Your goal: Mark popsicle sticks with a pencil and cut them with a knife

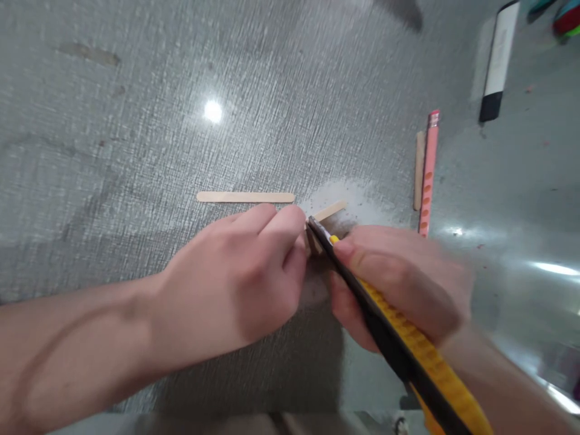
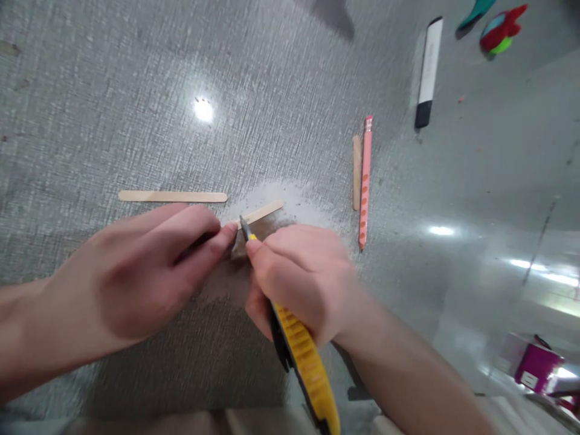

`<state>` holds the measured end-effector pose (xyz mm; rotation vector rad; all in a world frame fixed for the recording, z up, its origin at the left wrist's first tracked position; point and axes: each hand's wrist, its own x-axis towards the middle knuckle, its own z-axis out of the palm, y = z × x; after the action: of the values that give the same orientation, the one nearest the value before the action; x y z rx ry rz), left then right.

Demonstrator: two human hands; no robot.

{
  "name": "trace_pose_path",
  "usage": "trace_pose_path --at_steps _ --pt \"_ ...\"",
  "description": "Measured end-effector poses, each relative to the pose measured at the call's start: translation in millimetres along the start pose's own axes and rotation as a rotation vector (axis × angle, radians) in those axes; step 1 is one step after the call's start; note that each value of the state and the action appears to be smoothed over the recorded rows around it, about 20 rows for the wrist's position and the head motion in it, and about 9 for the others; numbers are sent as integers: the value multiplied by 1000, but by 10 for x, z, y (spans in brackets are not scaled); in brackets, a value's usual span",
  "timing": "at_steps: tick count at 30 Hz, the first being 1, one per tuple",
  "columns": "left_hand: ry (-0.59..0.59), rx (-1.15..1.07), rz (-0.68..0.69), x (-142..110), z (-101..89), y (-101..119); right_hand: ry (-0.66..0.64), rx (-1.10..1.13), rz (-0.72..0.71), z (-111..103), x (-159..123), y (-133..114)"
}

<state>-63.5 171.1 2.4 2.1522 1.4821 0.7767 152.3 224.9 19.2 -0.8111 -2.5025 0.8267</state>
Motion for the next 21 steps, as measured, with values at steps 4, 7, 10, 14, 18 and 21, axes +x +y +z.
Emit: trace_pose_path --at_steps 4,7,10,14,18,21 --pt "2 -16 -28 -20 3 1 38 142 157 -1 -250 31" --pt "-17 -55 -89 -30 -8 -5 75 295 288 -24 -392 75" --pt "-43 -64 -99 -25 -5 -26 140 441 355 -38 -387 142" --pt "-48 29 24 -18 13 -88 227 571 356 -24 -235 217" --pt "-40 95 138 -35 7 -142 306 749 303 3 -126 219" --pt "23 -1 74 -39 -5 -154 314 798 297 17 -121 195"
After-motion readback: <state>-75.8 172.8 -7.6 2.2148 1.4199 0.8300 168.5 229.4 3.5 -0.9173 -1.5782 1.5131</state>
